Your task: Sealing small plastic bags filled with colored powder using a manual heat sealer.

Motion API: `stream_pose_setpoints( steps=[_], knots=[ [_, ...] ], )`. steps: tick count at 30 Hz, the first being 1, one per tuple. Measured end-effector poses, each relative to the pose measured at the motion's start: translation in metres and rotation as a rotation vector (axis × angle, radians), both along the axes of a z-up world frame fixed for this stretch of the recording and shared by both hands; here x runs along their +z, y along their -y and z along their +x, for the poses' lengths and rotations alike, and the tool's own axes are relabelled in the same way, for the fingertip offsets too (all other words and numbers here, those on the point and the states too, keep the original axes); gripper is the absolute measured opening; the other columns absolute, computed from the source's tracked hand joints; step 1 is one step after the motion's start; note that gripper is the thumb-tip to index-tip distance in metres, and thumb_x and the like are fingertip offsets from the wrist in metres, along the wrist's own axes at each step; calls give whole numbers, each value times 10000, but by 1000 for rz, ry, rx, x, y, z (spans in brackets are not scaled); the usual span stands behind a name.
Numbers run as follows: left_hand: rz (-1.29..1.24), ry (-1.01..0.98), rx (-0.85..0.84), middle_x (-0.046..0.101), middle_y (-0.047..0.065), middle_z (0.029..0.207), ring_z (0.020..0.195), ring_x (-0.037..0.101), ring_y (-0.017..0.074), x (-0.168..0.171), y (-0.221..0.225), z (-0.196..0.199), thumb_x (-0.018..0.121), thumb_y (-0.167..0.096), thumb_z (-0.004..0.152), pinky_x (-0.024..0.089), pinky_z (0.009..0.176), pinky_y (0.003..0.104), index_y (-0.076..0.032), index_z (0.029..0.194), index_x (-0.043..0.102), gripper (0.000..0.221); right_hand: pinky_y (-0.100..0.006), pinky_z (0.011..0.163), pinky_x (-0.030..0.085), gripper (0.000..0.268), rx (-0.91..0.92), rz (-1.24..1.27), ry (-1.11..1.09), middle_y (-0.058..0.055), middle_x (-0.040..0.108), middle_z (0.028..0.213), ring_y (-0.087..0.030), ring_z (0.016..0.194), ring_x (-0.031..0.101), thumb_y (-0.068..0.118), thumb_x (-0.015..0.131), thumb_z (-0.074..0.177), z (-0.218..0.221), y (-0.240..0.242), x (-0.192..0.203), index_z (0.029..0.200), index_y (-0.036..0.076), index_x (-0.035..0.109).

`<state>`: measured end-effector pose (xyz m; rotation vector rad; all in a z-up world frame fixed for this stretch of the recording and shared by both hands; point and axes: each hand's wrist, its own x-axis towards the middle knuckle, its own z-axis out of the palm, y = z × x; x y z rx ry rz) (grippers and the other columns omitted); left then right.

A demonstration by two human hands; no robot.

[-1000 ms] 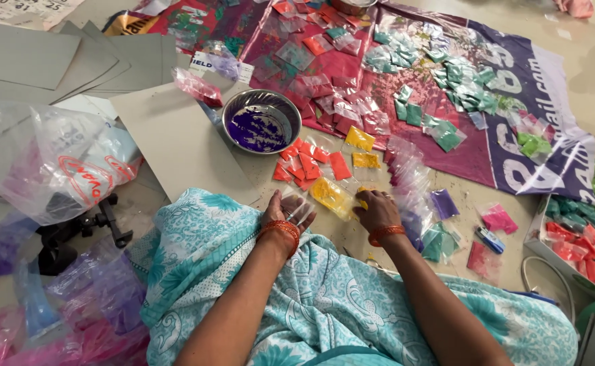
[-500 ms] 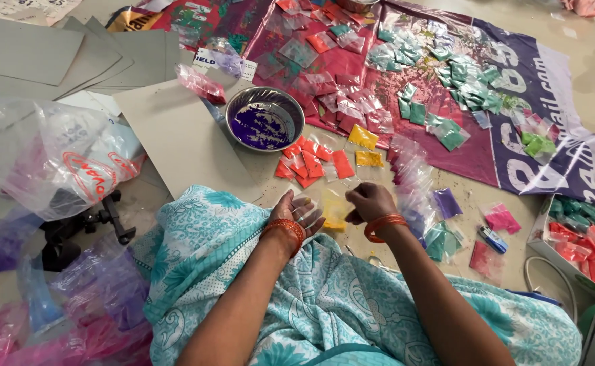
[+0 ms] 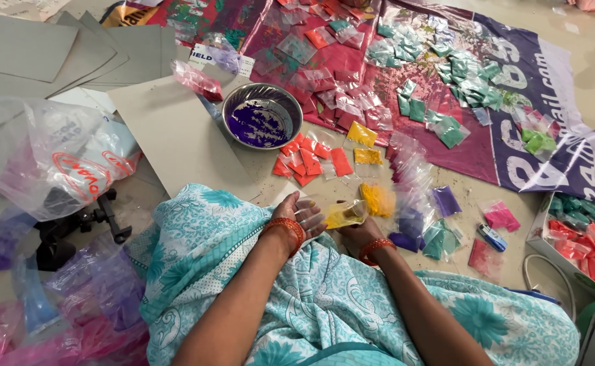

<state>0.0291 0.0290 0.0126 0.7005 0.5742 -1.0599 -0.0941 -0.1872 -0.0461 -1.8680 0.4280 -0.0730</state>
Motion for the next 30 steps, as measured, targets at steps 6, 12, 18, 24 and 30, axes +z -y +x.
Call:
stream_pose_setpoints(
  steps=[6, 12, 18, 24, 30],
  knots=[
    [-4, -17, -14, 647, 187, 1098, 946, 683, 400, -5, 3, 0, 524, -493, 1001, 597, 815, 587, -11, 1110, 588, 498, -333, 780, 550, 330, -162, 92, -206, -50, 732, 1054, -156, 918, 659, 241, 783, 921, 1, -19, 19, 1186, 73, 679],
    [-175, -47, -54, 665, 214, 1146, 1008, 690, 386, 2, -2, 0, 559, -492, 981, 581, 871, 594, -2, 1153, 577, 520, -486, 822, 621, 193, -180, 801, 160, -26, 694, 1091, -198, 1001, 701, 152, 686, 979, -12, -24, 42, 1153, 105, 616],
    [-225, 8, -87, 682, 211, 1119, 1028, 697, 404, 18, -6, -8, 590, -479, 960, 575, 913, 619, 9, 1160, 588, 527, -521, 739, 627, 333, -245, 875, 269, -55, 732, 1094, -240, 946, 742, 103, 680, 882, -9, -49, 100, 1195, 182, 596],
    [-104, -7, 150, 709, 127, 1056, 1007, 667, 311, 9, -4, -1, 628, -520, 948, 592, 855, 579, -92, 1033, 627, 436, -483, 669, 622, 385, -286, 612, 229, -59, 708, 1042, -211, 861, 722, 119, 717, 926, -22, -18, 144, 1303, 112, 640],
    [-79, 7, 136, 709, 113, 1019, 990, 671, 282, 8, 0, -2, 604, -539, 954, 609, 812, 558, -89, 997, 637, 453, -368, 795, 610, 367, -207, 404, 257, -72, 726, 1086, -165, 940, 719, 69, 762, 923, -20, -17, 156, 1276, 3, 688]
  ],
)
